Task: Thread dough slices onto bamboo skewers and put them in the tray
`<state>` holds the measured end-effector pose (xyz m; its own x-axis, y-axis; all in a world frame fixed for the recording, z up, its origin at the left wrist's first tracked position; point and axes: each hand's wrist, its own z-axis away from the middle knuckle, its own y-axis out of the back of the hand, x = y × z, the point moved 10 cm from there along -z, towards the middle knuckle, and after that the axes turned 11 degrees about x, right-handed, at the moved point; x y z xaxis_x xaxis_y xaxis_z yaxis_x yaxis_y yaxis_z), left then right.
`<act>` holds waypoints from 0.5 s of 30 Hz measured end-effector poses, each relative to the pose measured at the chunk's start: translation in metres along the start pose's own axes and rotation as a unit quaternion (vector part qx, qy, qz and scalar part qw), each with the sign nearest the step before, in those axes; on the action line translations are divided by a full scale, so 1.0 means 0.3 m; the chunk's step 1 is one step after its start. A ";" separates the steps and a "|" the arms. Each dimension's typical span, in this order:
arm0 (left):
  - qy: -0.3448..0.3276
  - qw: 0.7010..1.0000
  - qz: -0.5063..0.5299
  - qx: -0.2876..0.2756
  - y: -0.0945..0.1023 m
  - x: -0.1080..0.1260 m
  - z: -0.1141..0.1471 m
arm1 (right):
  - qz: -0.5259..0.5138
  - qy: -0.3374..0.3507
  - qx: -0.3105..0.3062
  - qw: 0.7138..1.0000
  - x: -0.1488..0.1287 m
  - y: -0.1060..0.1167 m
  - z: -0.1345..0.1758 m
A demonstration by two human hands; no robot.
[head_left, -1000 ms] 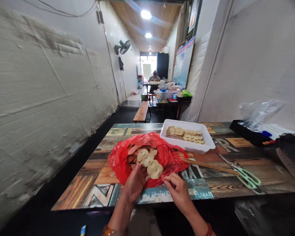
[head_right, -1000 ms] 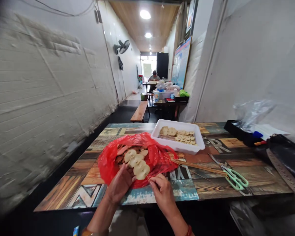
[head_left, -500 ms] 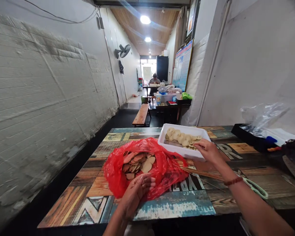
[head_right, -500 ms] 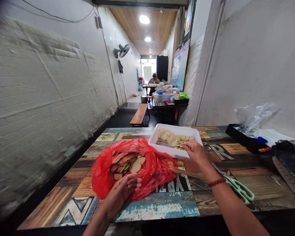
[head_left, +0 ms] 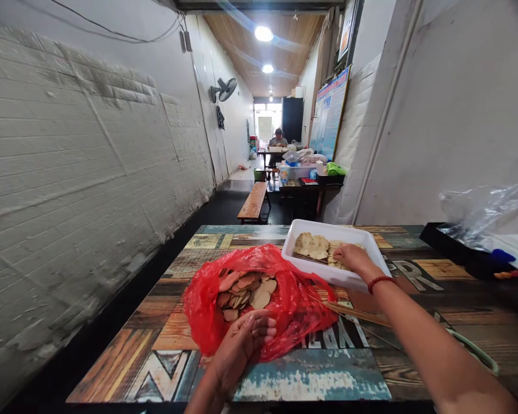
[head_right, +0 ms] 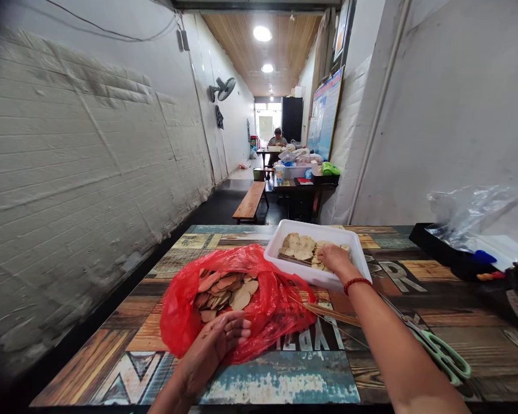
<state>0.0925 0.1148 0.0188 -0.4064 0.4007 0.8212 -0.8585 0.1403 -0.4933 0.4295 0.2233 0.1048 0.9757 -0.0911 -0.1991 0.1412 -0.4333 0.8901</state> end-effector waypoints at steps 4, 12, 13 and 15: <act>-0.002 1.000 0.000 -0.005 -0.004 0.002 0.001 | -0.015 -0.012 -0.063 0.998 0.002 -0.043 0.005; -0.001 1.000 -0.002 0.010 -0.001 0.006 0.004 | 0.005 -0.023 -0.084 0.996 0.013 -0.058 0.000; -0.001 1.000 -0.002 0.010 -0.002 0.006 0.004 | 0.006 -0.022 -0.085 0.996 0.013 -0.064 -0.003; -0.001 1.000 -0.002 0.006 -0.004 0.006 0.003 | 0.007 -0.016 -0.088 0.996 0.012 -0.073 -0.006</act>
<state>0.0924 0.1145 0.0210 -0.4042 0.3983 0.8234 -0.8637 0.1300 -0.4869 0.4303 0.2341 0.0854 0.9723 -0.1267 -0.1966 0.1572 -0.2682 0.9504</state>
